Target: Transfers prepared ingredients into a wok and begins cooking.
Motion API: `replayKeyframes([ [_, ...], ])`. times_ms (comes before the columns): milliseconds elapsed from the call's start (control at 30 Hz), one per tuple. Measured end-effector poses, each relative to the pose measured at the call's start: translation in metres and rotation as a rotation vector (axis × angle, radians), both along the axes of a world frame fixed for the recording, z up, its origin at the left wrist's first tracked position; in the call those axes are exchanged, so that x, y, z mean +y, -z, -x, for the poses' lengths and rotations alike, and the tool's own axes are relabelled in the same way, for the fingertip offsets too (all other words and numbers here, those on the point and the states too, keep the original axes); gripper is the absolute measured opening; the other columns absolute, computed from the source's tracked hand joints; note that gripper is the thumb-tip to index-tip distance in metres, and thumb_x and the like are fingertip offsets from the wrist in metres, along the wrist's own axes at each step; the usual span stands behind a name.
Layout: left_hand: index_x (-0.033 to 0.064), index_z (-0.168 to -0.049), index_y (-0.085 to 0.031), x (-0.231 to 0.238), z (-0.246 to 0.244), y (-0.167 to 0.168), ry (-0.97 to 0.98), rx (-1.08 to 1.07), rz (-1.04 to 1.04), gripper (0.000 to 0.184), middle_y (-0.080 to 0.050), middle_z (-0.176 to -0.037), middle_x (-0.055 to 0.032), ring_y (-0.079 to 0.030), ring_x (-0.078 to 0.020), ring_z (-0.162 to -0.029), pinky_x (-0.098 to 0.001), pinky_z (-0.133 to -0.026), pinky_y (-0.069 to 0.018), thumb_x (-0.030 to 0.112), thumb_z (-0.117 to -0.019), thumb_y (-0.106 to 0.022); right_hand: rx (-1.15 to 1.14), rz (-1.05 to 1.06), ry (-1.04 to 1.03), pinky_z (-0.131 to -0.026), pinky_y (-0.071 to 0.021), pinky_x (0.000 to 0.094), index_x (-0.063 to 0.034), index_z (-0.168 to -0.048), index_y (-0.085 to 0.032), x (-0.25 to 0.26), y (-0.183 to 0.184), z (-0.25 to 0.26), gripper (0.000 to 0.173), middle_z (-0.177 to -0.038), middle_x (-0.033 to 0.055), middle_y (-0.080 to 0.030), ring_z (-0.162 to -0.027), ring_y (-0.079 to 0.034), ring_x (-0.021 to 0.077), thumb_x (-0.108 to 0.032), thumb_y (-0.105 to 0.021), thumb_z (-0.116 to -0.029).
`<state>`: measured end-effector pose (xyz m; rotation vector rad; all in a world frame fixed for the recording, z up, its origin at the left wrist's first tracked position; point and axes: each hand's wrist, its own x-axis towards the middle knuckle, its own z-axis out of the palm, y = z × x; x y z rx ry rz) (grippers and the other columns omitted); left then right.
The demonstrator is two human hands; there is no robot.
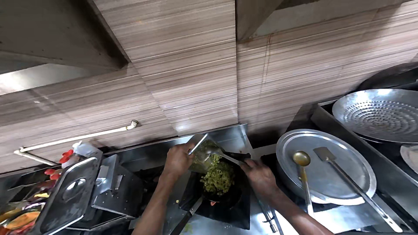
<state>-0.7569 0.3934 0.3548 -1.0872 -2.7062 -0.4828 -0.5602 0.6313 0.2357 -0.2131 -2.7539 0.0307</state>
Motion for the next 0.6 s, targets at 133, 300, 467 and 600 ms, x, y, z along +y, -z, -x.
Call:
replayKeyframes([
  [133,0.0156,-0.074,-0.063,0.004,-0.002,-0.007,0.018,0.049,-0.028,0.018,-0.061,-0.065,-0.0018,-0.062,-0.0225,-0.062,-0.0485,-0.057,-0.0505,0.009,-0.0869,-0.073,-0.325,0.189,0.067,-0.086,-0.0586,0.0525,-0.0163,-0.132,-0.067,-0.01,0.006,0.016,0.042,-0.131,0.0142,-0.064,-0.113,-0.066,0.0368,0.0,-0.055,-0.0948],
  [300,0.0152,-0.073,-0.062,-0.008,0.007,-0.009,-0.023,0.039,-0.075,0.019,-0.059,-0.063,-0.0016,-0.06,-0.0222,-0.059,-0.0488,-0.055,-0.0491,0.009,-0.0861,-0.075,-0.398,0.333,0.029,-0.093,-0.0571,0.0526,-0.0204,-0.133,-0.067,-0.018,0.015,-0.006,0.038,-0.137,0.011,-0.063,-0.121,-0.064,0.0345,-0.01,-0.055,-0.0986],
  [467,0.0141,-0.074,-0.061,-0.023,0.021,0.005,-0.072,-0.043,-0.228,0.021,-0.057,-0.061,-0.0014,-0.055,-0.0199,-0.055,-0.0456,-0.053,-0.0475,0.011,-0.0866,-0.077,0.182,0.38,-0.047,-0.071,-0.0628,0.0387,-0.0272,-0.119,-0.075,-0.017,-0.005,-0.001,0.025,-0.11,-0.0003,-0.073,-0.089,-0.073,0.0166,-0.029,-0.056,-0.1035],
  [600,0.0125,-0.073,-0.058,-0.041,0.04,0.022,-0.011,-0.174,-0.51,0.035,-0.047,-0.057,0.0012,-0.041,-0.0127,-0.048,-0.0317,-0.047,-0.0368,0.033,-0.0918,-0.079,0.203,0.562,-0.065,-0.079,-0.062,0.0387,-0.0296,-0.123,-0.075,-0.031,-0.02,0.025,0.027,-0.112,-0.0016,-0.073,-0.096,-0.072,0.0146,-0.033,-0.055,-0.1043],
])
